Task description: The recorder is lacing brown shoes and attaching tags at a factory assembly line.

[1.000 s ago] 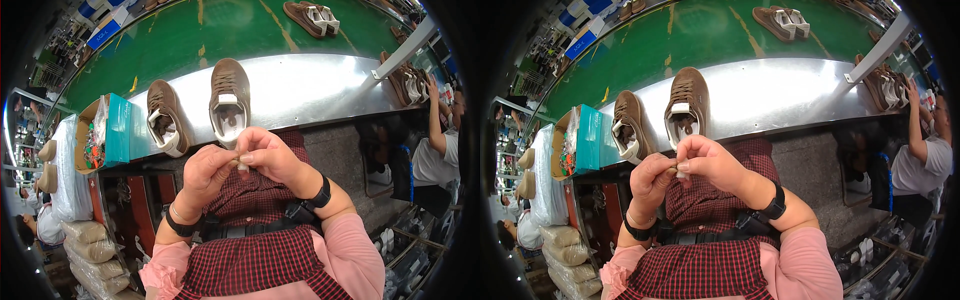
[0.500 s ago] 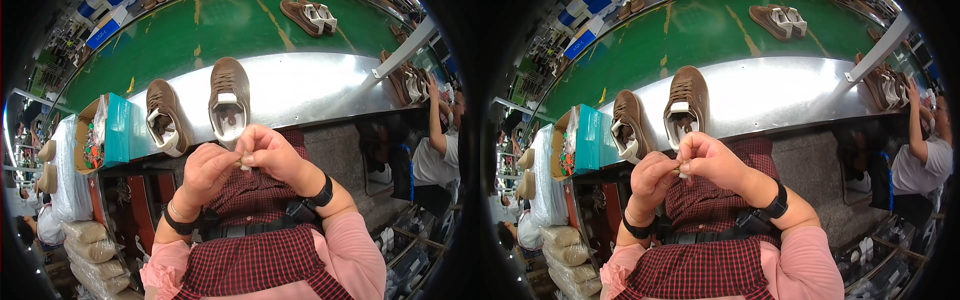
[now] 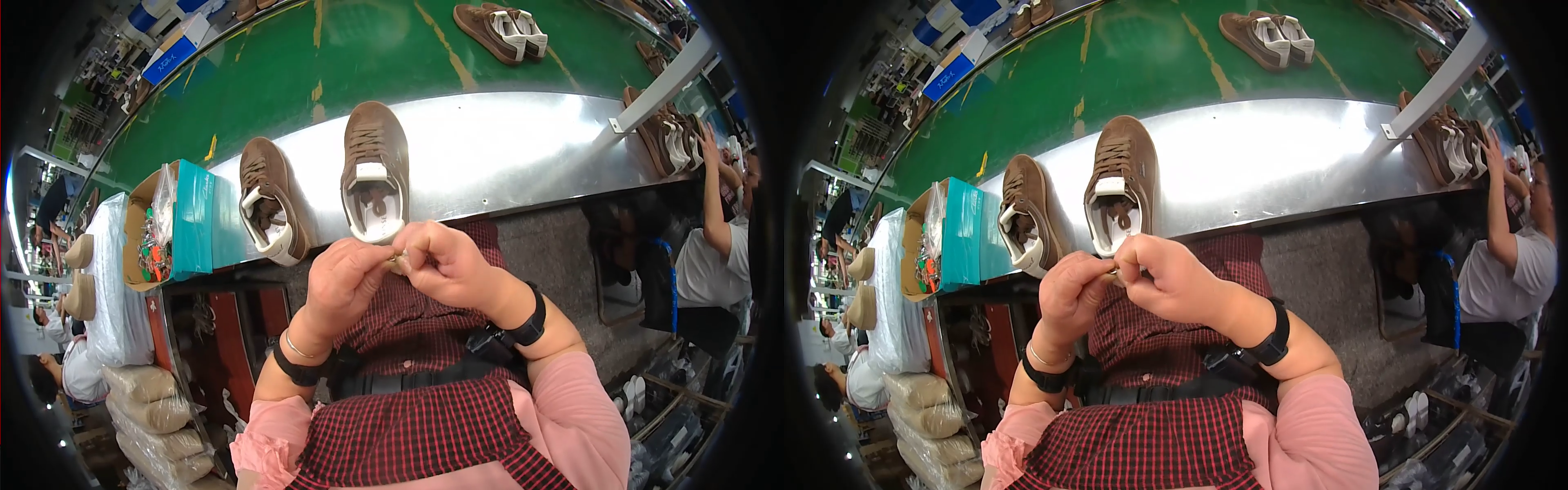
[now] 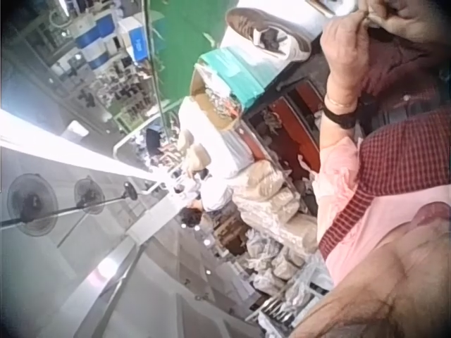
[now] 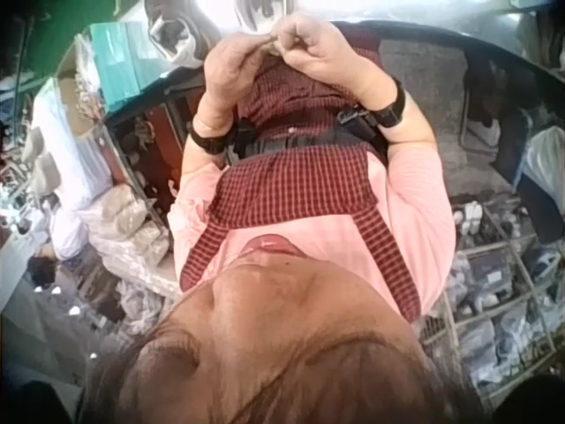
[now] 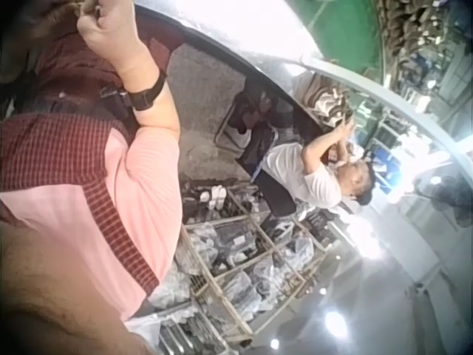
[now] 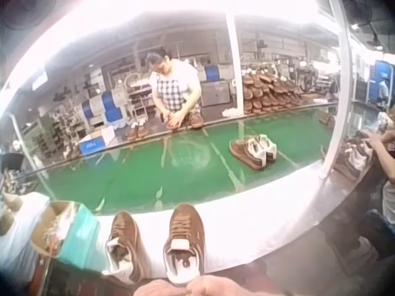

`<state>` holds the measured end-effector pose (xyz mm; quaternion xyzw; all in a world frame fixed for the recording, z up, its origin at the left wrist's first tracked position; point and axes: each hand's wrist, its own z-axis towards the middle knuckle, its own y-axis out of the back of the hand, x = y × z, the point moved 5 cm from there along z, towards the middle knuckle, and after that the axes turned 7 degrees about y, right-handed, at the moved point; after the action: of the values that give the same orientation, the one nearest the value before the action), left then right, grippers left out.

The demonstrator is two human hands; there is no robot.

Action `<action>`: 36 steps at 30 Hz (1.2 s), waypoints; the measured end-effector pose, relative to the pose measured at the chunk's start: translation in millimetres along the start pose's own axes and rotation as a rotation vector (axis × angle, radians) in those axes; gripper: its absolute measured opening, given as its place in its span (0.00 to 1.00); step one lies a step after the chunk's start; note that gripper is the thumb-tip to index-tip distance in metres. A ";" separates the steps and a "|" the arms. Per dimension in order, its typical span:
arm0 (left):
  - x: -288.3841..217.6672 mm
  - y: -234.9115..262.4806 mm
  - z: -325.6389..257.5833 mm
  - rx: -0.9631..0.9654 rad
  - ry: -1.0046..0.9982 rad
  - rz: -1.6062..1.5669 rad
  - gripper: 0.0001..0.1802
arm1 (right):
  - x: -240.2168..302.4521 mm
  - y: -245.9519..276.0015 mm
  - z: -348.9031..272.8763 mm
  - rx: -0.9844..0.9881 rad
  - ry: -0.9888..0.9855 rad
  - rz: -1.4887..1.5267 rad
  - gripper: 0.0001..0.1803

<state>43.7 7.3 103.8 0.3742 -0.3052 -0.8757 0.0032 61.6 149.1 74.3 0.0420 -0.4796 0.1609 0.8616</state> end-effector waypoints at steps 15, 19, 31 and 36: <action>66.4 0.7 72.4 -0.040 0.326 0.281 0.07 | -58.0 81.3 41.9 -0.019 -0.010 -0.268 0.10; 98.0 -8.5 79.8 0.030 0.388 0.348 0.08 | -94.0 97.3 63.7 0.019 -0.083 -0.288 0.09; 112.1 -22.7 87.5 0.091 0.481 0.402 0.10 | -97.1 91.6 86.7 0.291 0.074 -0.316 0.15; 117.3 -21.3 84.2 0.013 0.368 0.372 0.07 | -95.2 87.5 98.9 0.395 0.032 -0.276 0.12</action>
<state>-91.4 42.0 60.7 0.4647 -0.3686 -0.7753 0.2171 -93.1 186.7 40.3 0.2724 -0.4149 0.1330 0.8579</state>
